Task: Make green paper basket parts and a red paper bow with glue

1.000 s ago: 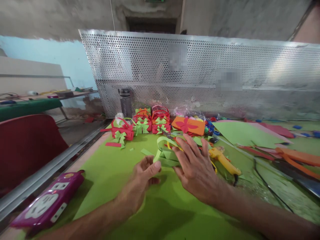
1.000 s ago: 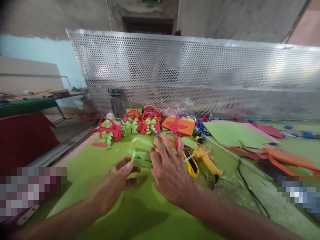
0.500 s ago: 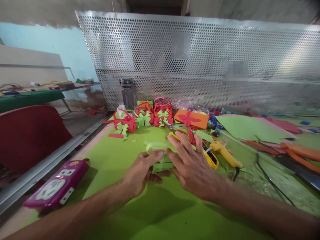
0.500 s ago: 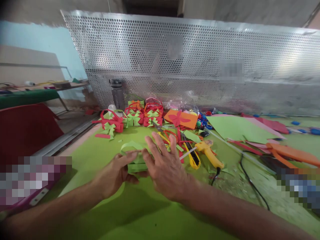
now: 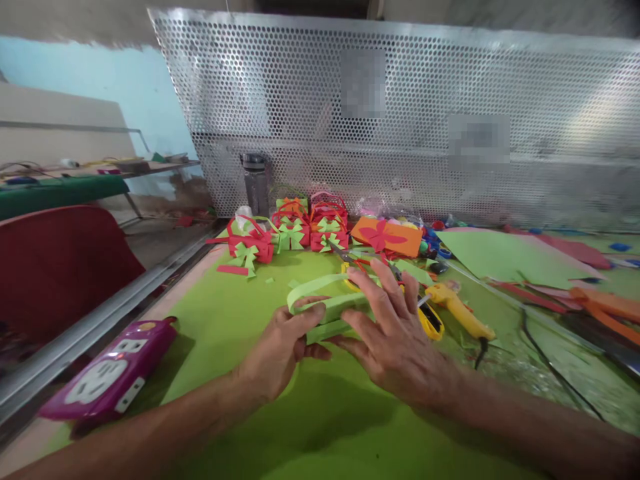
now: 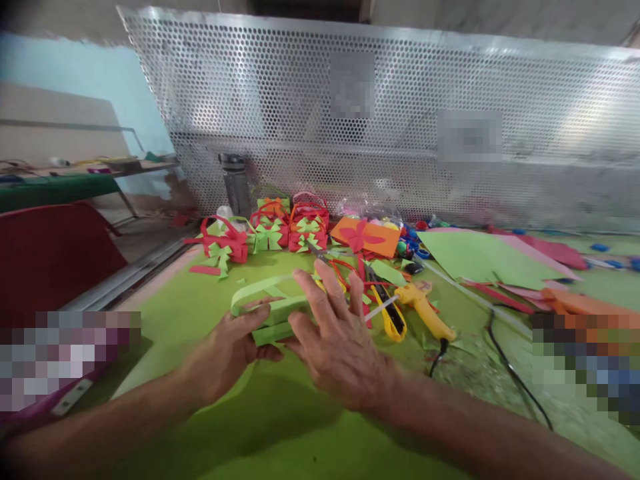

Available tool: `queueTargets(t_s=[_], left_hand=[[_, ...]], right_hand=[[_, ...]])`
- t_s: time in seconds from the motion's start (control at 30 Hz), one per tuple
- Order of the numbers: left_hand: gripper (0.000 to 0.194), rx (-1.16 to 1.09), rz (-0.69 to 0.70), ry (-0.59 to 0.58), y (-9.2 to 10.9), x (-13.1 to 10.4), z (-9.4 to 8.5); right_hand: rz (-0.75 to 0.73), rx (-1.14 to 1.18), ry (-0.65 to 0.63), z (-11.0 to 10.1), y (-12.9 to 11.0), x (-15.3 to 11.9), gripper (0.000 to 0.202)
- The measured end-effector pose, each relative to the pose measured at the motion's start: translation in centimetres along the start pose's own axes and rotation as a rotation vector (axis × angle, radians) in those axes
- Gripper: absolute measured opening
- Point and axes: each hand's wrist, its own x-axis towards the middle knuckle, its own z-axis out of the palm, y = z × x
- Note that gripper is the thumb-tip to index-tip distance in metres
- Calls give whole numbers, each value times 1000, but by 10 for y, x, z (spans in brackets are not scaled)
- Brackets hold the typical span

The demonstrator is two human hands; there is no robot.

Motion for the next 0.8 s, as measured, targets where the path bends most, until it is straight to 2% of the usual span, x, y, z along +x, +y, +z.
queueTargets(t_s=[0.2, 0.43, 0.57, 0.67, 0.8], left_hand=[[37, 119, 70, -3, -4, -4, -3], [28, 226, 144, 35, -11, -4, -9], [30, 216, 143, 20, -10, -2, -8], [25, 225, 157, -17, -9, -3, -7], [24, 207, 151, 3, -10, -4, -7]], right_hand=[[22, 8, 11, 6, -3, -2, 15], [17, 69, 36, 4, -4, -6, 14], [-23, 78, 44, 0, -3, -6, 17], [-26, 81, 54, -1, -4, -6, 17], [-26, 60, 70, 3, -7, -6, 15]])
